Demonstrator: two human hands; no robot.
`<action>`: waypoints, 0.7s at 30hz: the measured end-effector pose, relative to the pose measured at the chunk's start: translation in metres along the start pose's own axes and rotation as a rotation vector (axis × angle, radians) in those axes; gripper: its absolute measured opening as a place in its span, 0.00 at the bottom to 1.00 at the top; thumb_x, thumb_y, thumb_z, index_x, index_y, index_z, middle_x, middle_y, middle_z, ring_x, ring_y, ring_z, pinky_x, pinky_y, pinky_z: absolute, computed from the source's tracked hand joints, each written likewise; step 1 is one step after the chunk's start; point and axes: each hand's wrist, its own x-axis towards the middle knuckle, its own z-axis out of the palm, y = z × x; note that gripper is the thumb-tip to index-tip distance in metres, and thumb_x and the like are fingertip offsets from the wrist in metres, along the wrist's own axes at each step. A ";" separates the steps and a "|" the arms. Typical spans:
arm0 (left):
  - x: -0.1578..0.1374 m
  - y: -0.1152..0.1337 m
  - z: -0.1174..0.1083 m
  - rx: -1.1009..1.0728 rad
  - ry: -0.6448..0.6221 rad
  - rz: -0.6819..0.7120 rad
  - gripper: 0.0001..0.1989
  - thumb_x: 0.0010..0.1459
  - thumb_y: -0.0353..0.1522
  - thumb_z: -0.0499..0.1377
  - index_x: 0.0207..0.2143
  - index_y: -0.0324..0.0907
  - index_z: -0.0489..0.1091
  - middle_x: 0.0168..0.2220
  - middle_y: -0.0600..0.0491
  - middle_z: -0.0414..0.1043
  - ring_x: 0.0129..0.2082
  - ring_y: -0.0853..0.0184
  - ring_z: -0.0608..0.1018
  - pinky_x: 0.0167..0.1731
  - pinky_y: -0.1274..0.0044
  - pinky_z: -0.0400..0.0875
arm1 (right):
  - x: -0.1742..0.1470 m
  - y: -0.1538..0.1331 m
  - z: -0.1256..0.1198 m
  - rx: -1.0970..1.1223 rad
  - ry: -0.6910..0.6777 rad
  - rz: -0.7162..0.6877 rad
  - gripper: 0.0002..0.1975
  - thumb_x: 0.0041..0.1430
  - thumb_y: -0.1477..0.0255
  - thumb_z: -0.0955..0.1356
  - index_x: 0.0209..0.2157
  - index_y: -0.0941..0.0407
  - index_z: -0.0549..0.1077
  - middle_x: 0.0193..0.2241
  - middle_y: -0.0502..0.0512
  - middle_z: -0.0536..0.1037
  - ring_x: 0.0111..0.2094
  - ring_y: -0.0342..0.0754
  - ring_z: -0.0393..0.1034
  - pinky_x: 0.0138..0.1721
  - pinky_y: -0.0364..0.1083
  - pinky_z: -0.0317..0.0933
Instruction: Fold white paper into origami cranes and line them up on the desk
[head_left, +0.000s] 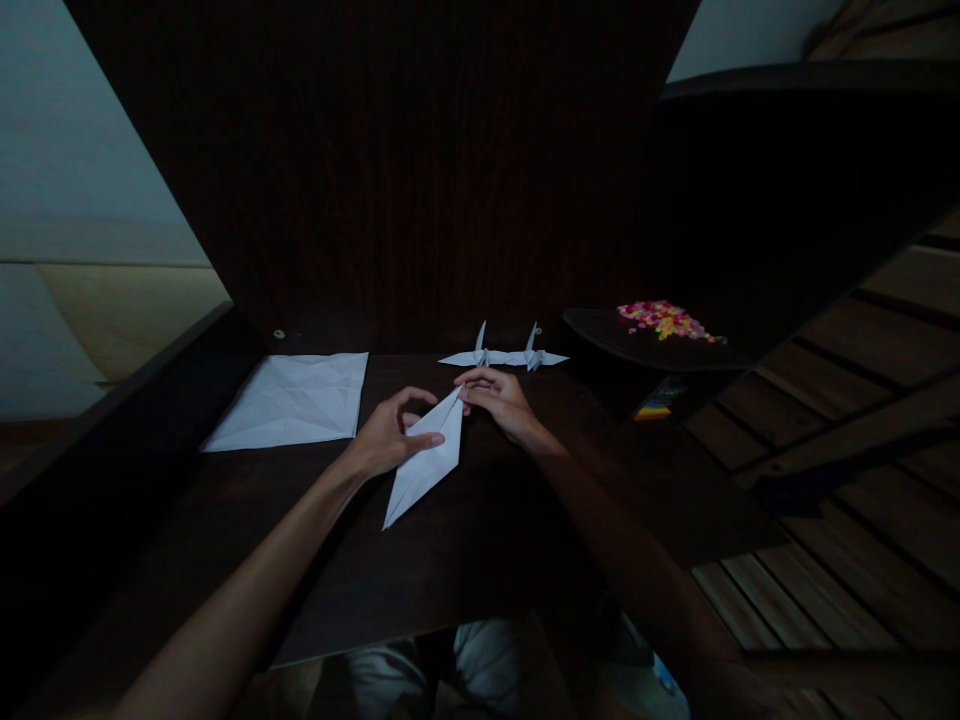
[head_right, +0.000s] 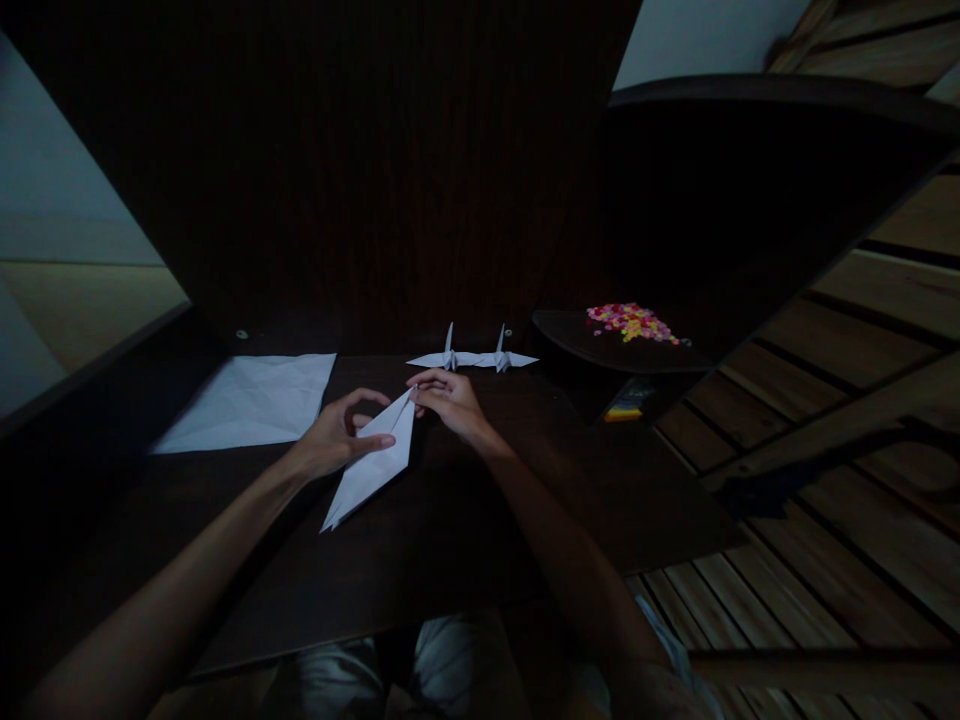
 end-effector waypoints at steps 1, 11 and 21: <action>0.000 0.000 0.000 -0.010 0.000 0.016 0.29 0.43 0.35 0.68 0.47 0.42 0.60 0.25 0.57 0.73 0.20 0.67 0.76 0.18 0.80 0.66 | 0.000 0.000 0.000 0.003 0.006 0.001 0.11 0.43 0.70 0.74 0.31 0.57 0.74 0.24 0.49 0.74 0.22 0.41 0.69 0.25 0.43 0.66; 0.001 -0.001 0.002 0.022 -0.032 0.192 0.24 0.46 0.33 0.66 0.44 0.41 0.60 0.34 0.53 0.71 0.29 0.68 0.75 0.26 0.78 0.69 | 0.001 0.003 0.000 0.002 0.013 -0.033 0.11 0.43 0.69 0.74 0.30 0.57 0.74 0.25 0.49 0.74 0.23 0.41 0.69 0.25 0.42 0.66; 0.001 0.002 0.002 0.163 0.049 0.271 0.20 0.45 0.34 0.66 0.40 0.40 0.64 0.38 0.51 0.70 0.38 0.65 0.73 0.29 0.78 0.65 | 0.002 0.007 0.001 -0.029 0.009 -0.041 0.13 0.43 0.66 0.74 0.31 0.57 0.73 0.25 0.49 0.74 0.24 0.42 0.69 0.25 0.43 0.67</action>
